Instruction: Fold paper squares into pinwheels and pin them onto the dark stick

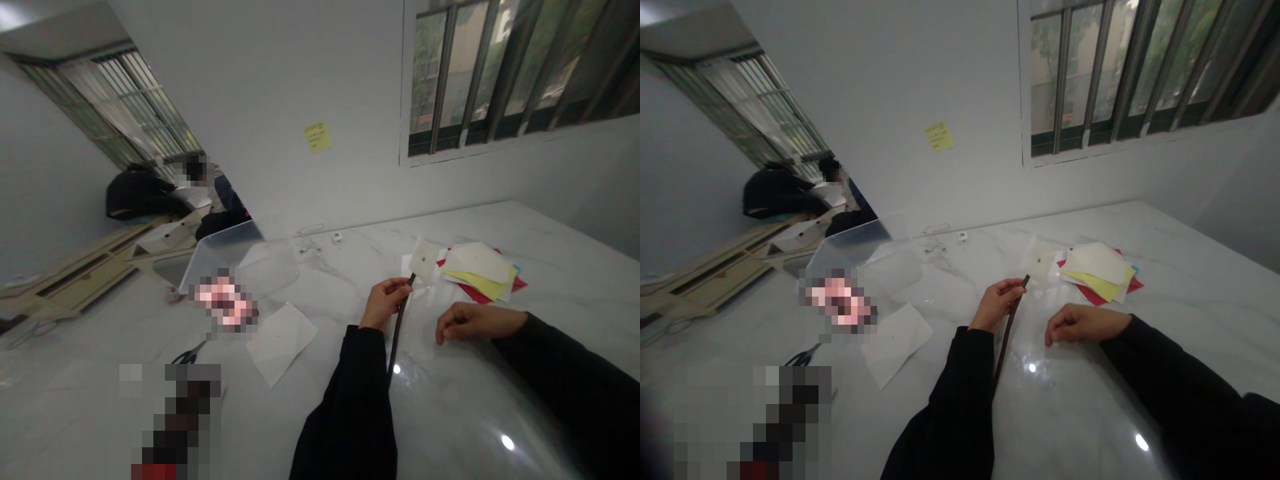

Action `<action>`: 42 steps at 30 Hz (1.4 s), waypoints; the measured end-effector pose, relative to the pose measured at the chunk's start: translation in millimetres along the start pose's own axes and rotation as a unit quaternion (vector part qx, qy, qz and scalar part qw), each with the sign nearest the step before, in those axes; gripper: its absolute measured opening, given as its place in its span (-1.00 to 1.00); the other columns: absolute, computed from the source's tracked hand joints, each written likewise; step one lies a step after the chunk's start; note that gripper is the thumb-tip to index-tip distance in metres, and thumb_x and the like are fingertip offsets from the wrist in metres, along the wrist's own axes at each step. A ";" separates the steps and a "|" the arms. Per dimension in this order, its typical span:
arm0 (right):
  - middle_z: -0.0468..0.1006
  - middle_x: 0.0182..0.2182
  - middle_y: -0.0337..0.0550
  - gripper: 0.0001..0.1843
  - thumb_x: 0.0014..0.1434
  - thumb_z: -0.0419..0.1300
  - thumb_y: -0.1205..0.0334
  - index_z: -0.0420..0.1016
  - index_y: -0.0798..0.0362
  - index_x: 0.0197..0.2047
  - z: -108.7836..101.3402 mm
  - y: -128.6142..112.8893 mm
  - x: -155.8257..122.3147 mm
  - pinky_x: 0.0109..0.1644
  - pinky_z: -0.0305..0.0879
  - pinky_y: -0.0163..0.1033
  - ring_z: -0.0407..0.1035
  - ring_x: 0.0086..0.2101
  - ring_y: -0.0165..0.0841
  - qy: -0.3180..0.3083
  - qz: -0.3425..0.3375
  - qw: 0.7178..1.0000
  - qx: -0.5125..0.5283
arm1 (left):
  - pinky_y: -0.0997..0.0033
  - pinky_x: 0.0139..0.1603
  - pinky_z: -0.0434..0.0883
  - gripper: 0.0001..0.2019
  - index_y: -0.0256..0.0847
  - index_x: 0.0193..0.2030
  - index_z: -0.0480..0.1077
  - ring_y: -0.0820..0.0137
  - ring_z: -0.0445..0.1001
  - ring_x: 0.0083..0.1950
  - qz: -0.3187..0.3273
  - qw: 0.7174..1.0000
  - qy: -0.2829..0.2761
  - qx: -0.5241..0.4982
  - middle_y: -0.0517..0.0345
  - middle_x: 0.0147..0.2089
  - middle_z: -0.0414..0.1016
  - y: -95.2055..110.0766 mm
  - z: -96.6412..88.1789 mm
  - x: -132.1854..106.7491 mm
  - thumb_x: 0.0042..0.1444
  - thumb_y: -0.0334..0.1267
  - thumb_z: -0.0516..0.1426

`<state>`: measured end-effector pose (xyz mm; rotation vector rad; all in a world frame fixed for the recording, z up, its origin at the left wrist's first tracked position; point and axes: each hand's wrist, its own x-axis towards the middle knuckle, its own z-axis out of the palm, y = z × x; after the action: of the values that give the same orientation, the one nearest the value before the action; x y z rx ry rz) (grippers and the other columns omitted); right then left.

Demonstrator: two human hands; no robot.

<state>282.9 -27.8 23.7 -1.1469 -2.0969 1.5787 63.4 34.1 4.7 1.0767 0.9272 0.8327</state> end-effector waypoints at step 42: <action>0.40 -0.55 -0.22 -0.43 0.16 0.11 -0.24 0.56 0.05 -0.04 -30.8 43.6 -4.6 -0.44 0.23 -0.27 0.28 -0.51 -0.36 0.206 0.057 0.975 -0.066 | 0.55 -0.49 0.15 -0.62 -0.25 -0.05 0.52 0.52 0.34 -0.42 0.021 0.995 -0.065 0.073 0.06 -0.29 0.52 -4.5 -4.3 -1.5 -0.04 -0.17 0.29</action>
<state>323.9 -6.3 -3.3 -1.5131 -1.9075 1.1310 59.3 33.0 -0.2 1.2659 0.8668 0.7291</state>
